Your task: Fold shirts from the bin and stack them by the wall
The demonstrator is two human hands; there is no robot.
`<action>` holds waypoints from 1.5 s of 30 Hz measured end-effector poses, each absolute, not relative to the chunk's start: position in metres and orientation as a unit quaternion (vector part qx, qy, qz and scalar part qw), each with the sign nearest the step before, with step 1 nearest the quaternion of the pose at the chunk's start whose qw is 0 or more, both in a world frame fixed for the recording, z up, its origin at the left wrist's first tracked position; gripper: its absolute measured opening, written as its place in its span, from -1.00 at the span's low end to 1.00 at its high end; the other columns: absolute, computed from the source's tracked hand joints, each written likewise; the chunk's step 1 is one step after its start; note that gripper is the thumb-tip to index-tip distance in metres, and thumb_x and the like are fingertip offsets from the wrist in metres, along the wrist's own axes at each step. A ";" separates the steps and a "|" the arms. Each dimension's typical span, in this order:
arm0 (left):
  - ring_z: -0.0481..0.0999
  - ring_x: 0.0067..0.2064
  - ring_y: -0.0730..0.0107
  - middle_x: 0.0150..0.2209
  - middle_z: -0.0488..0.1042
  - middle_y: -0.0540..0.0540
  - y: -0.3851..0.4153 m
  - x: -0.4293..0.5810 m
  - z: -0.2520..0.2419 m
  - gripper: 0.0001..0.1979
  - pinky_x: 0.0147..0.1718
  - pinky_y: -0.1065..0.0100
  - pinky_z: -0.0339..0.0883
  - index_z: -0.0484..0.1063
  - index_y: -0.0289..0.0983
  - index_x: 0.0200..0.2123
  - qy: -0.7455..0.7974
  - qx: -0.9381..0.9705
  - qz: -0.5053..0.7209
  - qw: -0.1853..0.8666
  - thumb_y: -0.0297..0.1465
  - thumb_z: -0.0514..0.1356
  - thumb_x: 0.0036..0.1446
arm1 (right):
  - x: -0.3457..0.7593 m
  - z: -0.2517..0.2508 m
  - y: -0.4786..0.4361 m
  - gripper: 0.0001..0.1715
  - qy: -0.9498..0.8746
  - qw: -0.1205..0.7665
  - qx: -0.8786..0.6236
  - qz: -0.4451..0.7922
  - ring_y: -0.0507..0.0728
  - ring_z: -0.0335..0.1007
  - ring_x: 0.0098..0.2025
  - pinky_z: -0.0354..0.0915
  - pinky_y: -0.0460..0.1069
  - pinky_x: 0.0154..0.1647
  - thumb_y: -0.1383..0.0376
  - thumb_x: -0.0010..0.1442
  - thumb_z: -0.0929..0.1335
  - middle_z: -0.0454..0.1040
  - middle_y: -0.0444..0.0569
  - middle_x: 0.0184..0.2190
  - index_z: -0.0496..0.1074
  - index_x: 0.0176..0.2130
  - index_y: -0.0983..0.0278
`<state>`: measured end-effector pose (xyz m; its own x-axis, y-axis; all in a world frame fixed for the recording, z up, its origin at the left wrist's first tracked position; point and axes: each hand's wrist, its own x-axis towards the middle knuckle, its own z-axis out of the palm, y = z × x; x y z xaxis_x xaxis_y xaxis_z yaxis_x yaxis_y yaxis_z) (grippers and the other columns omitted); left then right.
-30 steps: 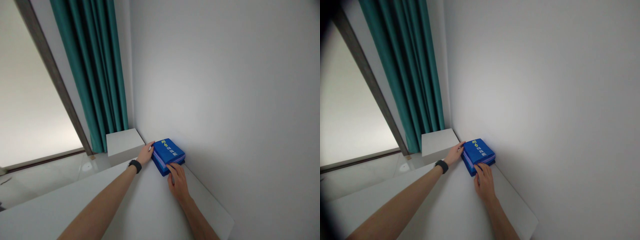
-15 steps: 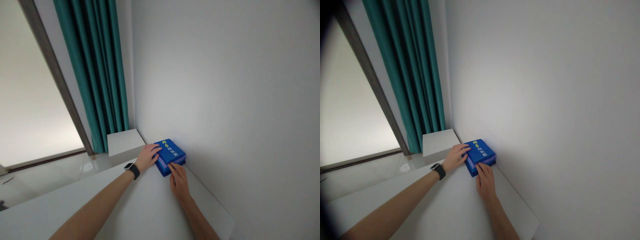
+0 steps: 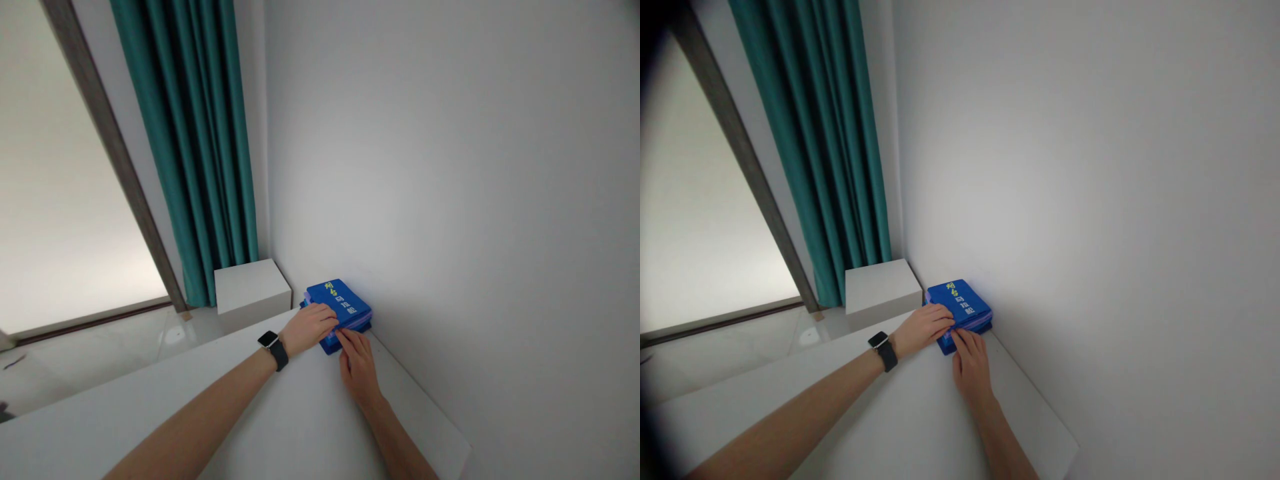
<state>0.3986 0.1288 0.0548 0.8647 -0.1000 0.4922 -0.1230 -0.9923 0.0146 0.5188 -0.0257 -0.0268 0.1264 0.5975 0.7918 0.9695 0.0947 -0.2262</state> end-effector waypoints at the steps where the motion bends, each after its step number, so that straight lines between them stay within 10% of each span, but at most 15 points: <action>1: 0.44 -0.05 0.26 -0.12 0.51 -0.14 0.128 0.399 0.056 -0.77 -0.07 0.24 0.30 0.44 -0.27 -0.11 -0.054 0.965 0.256 0.028 -0.38 0.01 0.36 | 0.519 -0.027 -0.025 -0.40 -0.619 0.405 -0.632 -0.230 0.21 0.30 0.03 0.32 0.20 0.02 0.53 0.18 0.19 0.43 0.09 -0.01 0.33 0.16 0.23; 34: 0.13 0.33 0.21 0.32 0.16 -0.18 0.118 0.394 0.044 -0.54 0.30 0.03 -0.04 0.18 -0.20 0.27 -0.026 0.978 0.197 0.068 -0.32 0.02 0.32 | 0.561 -0.033 -0.008 -0.23 -0.515 0.372 -0.734 -0.241 0.25 -0.05 0.35 0.09 0.33 0.27 0.48 0.21 0.14 0.09 0.11 0.31 -0.06 0.36 0.21; 45: 0.13 0.32 0.03 0.29 0.19 -0.29 0.141 0.427 0.038 -0.36 0.27 -0.07 -0.07 0.14 -0.29 0.29 0.252 0.937 0.230 0.082 -0.03 -0.04 0.29 | 0.556 -0.036 -0.011 -0.23 -0.516 0.373 -0.733 -0.239 0.28 -0.04 0.34 0.11 0.35 0.26 0.47 0.19 0.17 0.09 0.09 0.31 -0.01 0.34 0.18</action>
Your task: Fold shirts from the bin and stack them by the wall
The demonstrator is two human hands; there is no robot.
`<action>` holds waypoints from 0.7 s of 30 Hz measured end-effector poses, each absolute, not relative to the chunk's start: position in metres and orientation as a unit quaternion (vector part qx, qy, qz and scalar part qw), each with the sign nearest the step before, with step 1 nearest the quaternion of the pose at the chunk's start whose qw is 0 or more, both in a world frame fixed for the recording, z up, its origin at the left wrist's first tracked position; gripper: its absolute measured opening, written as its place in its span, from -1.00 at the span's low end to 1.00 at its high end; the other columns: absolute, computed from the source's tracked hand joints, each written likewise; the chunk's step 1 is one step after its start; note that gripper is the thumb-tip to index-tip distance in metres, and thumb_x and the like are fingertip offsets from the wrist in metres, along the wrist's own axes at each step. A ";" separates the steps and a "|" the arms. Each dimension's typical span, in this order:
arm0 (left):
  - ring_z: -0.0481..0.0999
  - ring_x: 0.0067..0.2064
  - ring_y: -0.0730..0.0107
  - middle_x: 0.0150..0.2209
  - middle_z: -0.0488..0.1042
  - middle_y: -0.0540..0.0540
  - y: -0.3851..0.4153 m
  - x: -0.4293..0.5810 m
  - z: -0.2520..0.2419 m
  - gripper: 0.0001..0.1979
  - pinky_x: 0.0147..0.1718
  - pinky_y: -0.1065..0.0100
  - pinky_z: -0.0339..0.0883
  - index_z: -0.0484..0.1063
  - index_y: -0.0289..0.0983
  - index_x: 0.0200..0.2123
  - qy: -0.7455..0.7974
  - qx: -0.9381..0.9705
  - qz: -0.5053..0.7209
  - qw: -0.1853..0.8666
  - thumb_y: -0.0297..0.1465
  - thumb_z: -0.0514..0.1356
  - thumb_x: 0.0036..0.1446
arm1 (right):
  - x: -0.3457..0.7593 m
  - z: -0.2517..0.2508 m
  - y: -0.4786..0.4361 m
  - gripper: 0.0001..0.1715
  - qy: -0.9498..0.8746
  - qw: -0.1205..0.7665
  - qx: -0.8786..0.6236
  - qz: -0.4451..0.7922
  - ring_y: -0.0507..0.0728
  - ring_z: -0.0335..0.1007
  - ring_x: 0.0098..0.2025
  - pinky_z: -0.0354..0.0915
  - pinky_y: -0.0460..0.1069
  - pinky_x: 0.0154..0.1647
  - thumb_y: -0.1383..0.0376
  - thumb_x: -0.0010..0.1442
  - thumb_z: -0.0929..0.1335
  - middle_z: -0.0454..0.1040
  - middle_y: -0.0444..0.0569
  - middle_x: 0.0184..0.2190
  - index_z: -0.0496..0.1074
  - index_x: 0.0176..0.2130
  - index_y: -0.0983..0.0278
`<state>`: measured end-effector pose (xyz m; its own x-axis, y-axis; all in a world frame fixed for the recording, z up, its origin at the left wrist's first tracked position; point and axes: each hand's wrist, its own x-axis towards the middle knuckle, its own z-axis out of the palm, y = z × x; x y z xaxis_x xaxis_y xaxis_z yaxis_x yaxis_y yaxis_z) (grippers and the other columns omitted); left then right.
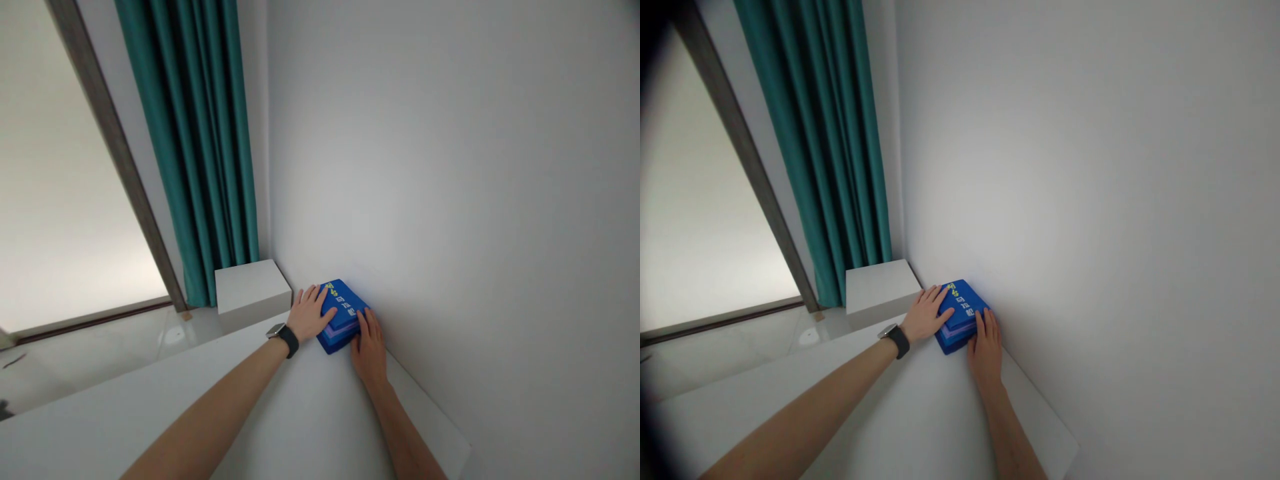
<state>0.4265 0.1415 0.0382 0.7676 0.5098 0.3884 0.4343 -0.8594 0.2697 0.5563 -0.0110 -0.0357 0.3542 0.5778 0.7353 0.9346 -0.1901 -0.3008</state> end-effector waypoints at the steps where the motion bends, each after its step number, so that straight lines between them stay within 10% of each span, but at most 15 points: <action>1: 0.11 0.33 0.01 0.30 0.18 -0.30 0.142 0.427 0.038 -0.33 0.27 -0.08 -0.07 0.13 -0.29 0.29 0.258 0.936 0.226 0.079 0.02 -0.04 0.27 | 0.556 -0.035 -0.011 -0.23 -0.511 0.373 -0.737 -0.239 0.29 -0.03 0.33 0.11 0.35 0.25 0.46 0.19 0.17 0.09 0.09 0.31 -0.01 0.34 0.18; 21: -0.06 0.37 -0.10 0.36 0.00 -0.33 0.114 0.394 0.031 -0.10 0.26 -0.16 -0.17 0.01 -0.28 0.34 0.222 0.944 0.234 0.068 0.16 0.06 0.12 | 0.551 -0.032 -0.018 -0.31 -0.490 0.394 -0.739 -0.243 0.25 0.04 0.29 0.15 0.31 0.22 0.44 0.21 0.15 0.13 0.16 0.27 0.03 0.31 0.24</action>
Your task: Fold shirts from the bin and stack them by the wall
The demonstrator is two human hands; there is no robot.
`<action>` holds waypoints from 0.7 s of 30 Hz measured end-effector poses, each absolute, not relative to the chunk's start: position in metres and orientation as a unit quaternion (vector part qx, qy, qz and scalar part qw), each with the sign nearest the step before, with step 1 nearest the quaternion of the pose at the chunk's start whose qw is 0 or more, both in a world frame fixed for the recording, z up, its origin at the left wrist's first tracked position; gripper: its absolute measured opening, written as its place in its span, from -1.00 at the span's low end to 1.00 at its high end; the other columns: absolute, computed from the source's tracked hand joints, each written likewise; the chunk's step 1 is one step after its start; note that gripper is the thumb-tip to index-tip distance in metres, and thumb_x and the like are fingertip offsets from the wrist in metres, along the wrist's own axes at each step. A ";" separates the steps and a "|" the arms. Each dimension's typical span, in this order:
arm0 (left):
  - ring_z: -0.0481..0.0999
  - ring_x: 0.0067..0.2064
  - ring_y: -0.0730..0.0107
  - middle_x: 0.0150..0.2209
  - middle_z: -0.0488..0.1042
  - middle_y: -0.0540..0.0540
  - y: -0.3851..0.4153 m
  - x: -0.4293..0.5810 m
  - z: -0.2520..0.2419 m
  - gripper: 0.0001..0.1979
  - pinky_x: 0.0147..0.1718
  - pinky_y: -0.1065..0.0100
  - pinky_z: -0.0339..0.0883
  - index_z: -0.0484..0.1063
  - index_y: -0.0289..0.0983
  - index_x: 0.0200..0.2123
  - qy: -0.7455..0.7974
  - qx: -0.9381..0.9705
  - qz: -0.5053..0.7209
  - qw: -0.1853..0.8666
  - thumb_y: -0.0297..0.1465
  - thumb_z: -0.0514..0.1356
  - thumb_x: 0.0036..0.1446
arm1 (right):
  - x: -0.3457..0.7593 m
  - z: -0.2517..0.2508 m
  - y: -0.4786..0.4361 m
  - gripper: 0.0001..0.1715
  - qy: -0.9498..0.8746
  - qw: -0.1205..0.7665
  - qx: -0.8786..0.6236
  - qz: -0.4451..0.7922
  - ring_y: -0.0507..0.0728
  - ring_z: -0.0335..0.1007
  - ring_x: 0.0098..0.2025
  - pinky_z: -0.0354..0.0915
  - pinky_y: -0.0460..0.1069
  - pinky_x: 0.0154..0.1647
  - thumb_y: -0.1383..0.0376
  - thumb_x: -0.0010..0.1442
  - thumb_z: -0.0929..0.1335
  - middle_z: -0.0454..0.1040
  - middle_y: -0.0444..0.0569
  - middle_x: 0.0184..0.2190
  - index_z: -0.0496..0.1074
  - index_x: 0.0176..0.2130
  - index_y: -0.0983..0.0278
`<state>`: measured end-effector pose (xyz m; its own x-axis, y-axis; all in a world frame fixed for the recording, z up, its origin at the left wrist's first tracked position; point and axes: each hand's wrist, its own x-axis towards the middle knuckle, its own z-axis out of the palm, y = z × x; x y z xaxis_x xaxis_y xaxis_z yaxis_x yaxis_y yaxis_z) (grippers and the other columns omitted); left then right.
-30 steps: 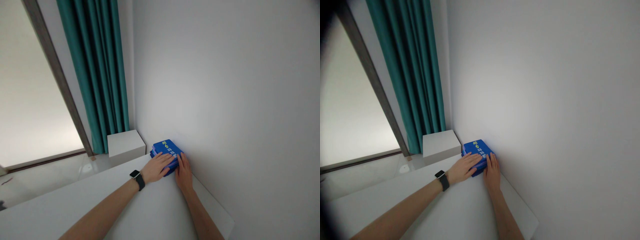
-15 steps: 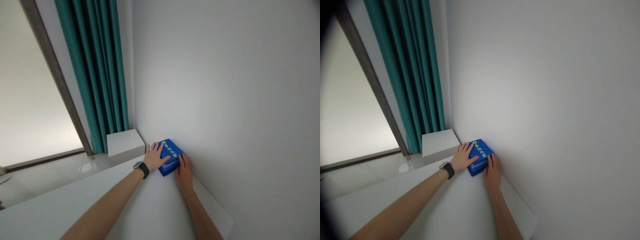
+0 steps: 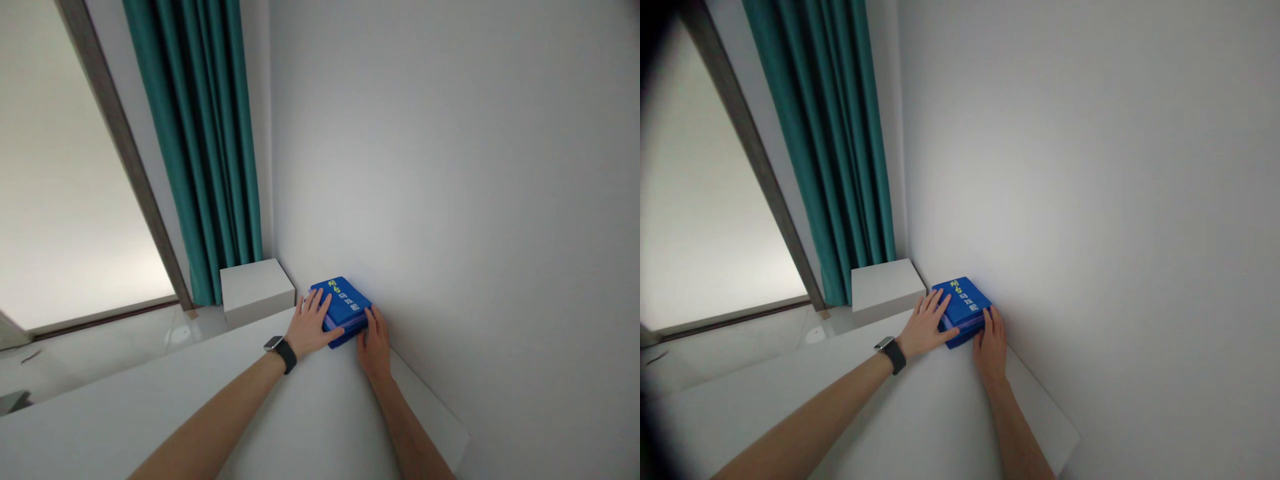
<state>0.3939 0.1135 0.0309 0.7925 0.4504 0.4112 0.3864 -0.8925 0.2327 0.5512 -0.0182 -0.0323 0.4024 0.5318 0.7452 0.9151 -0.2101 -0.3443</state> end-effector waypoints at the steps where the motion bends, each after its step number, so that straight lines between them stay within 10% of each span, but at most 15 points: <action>1: -0.05 0.37 -0.09 0.36 0.00 -0.33 0.110 0.391 0.030 -0.12 0.27 -0.14 -0.15 0.01 -0.28 0.34 0.218 0.944 0.240 0.066 0.13 0.08 0.12 | 0.549 -0.031 -0.020 -0.31 -0.494 0.394 -0.735 -0.244 0.25 0.04 0.29 0.16 0.30 0.22 0.44 0.21 0.15 0.14 0.15 0.27 0.03 0.31 0.24; 21: 0.22 0.20 0.08 0.16 0.28 -0.25 0.079 0.327 0.013 -0.51 0.15 0.00 0.18 0.15 -0.24 0.22 0.187 0.924 0.319 0.093 -0.35 0.08 0.24 | 0.495 -0.030 -0.034 -0.36 -0.575 0.404 -0.673 -0.230 0.24 0.15 0.23 0.23 0.28 0.16 0.48 0.21 0.15 0.25 0.16 0.18 0.14 0.26 0.24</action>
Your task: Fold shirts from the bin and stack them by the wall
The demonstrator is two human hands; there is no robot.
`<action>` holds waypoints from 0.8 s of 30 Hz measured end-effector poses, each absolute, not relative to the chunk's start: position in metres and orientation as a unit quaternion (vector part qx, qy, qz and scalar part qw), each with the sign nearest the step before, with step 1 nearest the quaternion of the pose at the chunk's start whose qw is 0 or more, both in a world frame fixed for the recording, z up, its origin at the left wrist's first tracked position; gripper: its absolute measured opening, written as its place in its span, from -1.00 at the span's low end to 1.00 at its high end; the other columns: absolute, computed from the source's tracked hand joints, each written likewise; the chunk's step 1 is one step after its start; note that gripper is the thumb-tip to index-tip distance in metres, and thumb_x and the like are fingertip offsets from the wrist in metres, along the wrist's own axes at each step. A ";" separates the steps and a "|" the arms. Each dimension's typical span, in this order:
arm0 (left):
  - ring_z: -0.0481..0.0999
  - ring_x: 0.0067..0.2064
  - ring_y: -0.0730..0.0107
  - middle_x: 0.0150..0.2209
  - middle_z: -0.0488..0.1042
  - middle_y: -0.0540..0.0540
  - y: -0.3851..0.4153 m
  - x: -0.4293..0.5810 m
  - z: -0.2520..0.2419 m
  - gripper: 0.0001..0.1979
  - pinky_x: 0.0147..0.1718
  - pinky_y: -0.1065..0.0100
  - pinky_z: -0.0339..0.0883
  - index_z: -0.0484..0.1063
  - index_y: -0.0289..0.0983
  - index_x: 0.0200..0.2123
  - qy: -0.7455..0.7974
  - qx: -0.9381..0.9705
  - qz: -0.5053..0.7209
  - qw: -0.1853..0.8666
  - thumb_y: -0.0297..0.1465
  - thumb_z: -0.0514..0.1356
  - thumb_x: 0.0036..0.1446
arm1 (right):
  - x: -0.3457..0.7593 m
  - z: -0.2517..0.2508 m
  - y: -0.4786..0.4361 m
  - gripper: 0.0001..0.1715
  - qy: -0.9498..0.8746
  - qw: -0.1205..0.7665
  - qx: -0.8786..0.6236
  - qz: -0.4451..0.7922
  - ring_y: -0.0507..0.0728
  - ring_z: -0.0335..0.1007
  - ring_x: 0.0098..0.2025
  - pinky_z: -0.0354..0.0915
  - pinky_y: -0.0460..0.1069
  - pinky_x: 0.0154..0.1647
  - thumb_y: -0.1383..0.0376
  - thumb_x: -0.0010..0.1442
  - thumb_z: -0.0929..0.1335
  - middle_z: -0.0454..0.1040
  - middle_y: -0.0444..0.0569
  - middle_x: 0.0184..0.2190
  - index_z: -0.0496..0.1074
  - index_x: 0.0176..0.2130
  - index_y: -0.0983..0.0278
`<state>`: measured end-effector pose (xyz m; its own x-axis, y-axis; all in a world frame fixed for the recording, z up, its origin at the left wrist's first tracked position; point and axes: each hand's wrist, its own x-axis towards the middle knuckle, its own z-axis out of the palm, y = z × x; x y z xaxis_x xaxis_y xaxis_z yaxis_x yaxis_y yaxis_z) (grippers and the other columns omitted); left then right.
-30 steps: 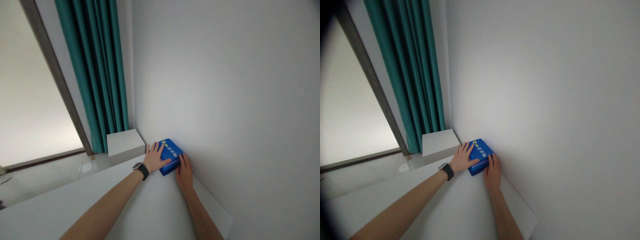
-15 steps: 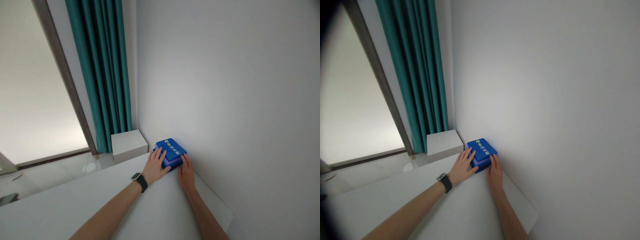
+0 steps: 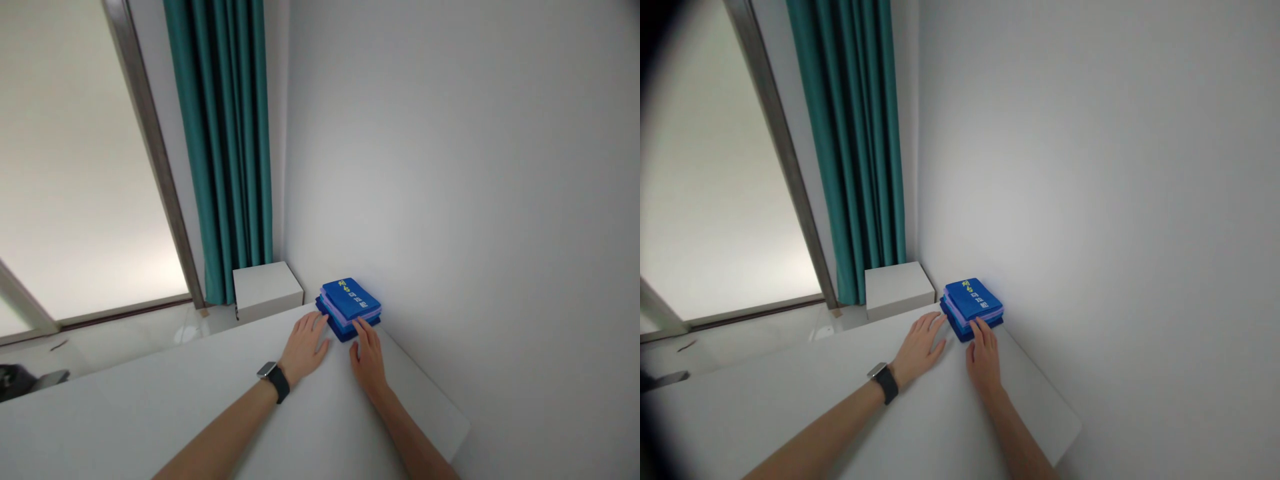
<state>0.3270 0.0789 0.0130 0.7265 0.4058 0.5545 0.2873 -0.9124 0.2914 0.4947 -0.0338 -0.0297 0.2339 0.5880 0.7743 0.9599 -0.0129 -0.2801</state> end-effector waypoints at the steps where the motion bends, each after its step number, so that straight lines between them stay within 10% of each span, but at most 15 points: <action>1: 0.25 0.17 0.09 0.13 0.30 -0.24 0.079 0.323 0.013 -0.52 0.13 0.01 0.20 0.17 -0.23 0.21 0.192 0.924 0.316 0.097 -0.37 0.09 0.23 | 0.490 -0.030 -0.033 -0.36 -0.576 0.409 -0.671 -0.226 0.23 0.16 0.23 0.24 0.27 0.16 0.48 0.21 0.15 0.26 0.16 0.18 0.14 0.26 0.24; 24: 0.42 -0.04 0.20 -0.07 0.45 -0.16 0.068 0.062 -0.006 -0.67 -0.01 0.14 0.29 0.35 -0.25 0.00 0.399 0.869 0.257 0.136 -0.50 0.03 0.16 | 0.286 -0.031 0.024 -0.32 -0.746 0.386 -0.534 -0.096 0.17 0.17 0.22 0.25 0.19 0.18 0.53 0.17 0.16 0.27 0.10 0.19 0.17 0.25 0.24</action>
